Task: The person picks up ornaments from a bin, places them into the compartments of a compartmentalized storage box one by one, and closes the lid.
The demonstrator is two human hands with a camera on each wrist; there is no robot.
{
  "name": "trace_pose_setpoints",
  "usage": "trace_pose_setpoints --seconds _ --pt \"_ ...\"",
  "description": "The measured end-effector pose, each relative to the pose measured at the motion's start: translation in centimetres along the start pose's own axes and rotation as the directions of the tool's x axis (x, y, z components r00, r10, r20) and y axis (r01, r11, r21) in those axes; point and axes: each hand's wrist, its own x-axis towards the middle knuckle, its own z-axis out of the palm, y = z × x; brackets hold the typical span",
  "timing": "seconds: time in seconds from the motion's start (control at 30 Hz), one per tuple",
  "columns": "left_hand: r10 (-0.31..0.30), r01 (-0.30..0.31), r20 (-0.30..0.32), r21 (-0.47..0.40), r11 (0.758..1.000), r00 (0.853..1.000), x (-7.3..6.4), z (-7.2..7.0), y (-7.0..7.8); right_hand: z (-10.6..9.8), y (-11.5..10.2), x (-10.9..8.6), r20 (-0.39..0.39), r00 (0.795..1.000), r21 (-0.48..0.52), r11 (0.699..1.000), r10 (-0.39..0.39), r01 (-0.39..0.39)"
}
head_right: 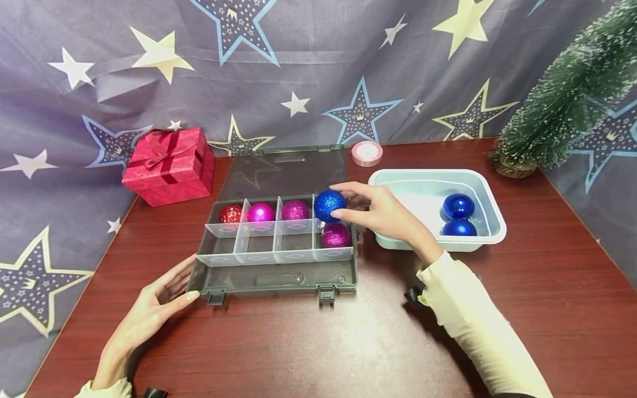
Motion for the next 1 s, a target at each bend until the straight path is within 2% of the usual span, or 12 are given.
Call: trace_pose_setpoints --seconds 0.53,1.0 --pt "0.0 0.0 0.004 -0.002 1.0 1.0 0.0 0.0 -0.1 2.3 -0.8 1.7 0.044 0.999 0.08 0.997 -0.022 0.018" --pt "0.002 -0.002 0.005 -0.005 1.0 1.0 0.0 0.0 0.1 3.1 -1.1 2.3 0.085 0.996 0.04 0.999 0.02 -0.024"
